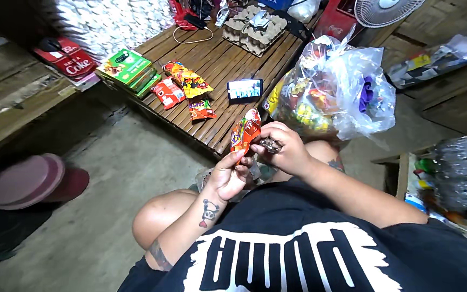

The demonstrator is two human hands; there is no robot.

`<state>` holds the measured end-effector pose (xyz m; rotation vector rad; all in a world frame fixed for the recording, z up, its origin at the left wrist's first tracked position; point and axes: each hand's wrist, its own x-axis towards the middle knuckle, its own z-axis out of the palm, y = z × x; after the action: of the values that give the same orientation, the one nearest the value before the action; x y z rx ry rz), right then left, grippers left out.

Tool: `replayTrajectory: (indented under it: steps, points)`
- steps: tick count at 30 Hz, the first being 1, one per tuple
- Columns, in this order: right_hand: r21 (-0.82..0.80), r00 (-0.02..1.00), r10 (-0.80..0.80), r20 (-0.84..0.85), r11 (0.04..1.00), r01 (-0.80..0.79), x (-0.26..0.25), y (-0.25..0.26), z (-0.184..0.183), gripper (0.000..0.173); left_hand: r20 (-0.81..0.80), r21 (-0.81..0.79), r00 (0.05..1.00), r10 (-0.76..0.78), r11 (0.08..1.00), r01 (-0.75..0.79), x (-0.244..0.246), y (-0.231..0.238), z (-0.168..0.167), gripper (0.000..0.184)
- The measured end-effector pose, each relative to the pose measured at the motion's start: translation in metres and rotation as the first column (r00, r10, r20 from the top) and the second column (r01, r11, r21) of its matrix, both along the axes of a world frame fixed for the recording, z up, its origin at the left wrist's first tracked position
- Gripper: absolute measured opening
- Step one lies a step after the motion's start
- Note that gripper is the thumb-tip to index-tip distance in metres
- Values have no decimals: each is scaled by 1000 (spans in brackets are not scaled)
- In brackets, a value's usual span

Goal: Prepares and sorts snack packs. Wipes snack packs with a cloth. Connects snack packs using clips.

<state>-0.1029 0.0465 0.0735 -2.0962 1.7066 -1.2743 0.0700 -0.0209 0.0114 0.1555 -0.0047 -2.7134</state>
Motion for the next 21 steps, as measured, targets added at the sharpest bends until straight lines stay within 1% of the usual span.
replayTrajectory:
  steps: [4,7,9,13,16,18,21]
  points:
    - [26,999,32,-17,999,-31,-2,0,0,15,2,21,1000,-31,999,31,-1,1,-1,11]
    - [-20,999,37,-25,999,-37,-2,0,-3,11,-29,-2,999,-24,1000,24,-1,1,-1,10]
    - [-48,1000,16,6,999,-15,0,1,-5,10,-54,-19,998,-14,1000,13,0,1,-2,11]
    - [-55,995,-59,81,996,63,4,2,-9,15,-75,-25,997,2,1000,-3,0,0,-3,10]
    - [-16,993,-85,84,996,87,5,1,-9,18,-64,-25,998,12,1000,-14,-1,0,-4,6]
    - [57,994,-94,59,994,90,6,2,-5,20,-30,5,999,20,1000,-20,-1,0,-4,5]
    - [133,998,-54,37,990,48,1,2,0,18,-22,22,1000,19,1000,-18,-2,2,-4,7]
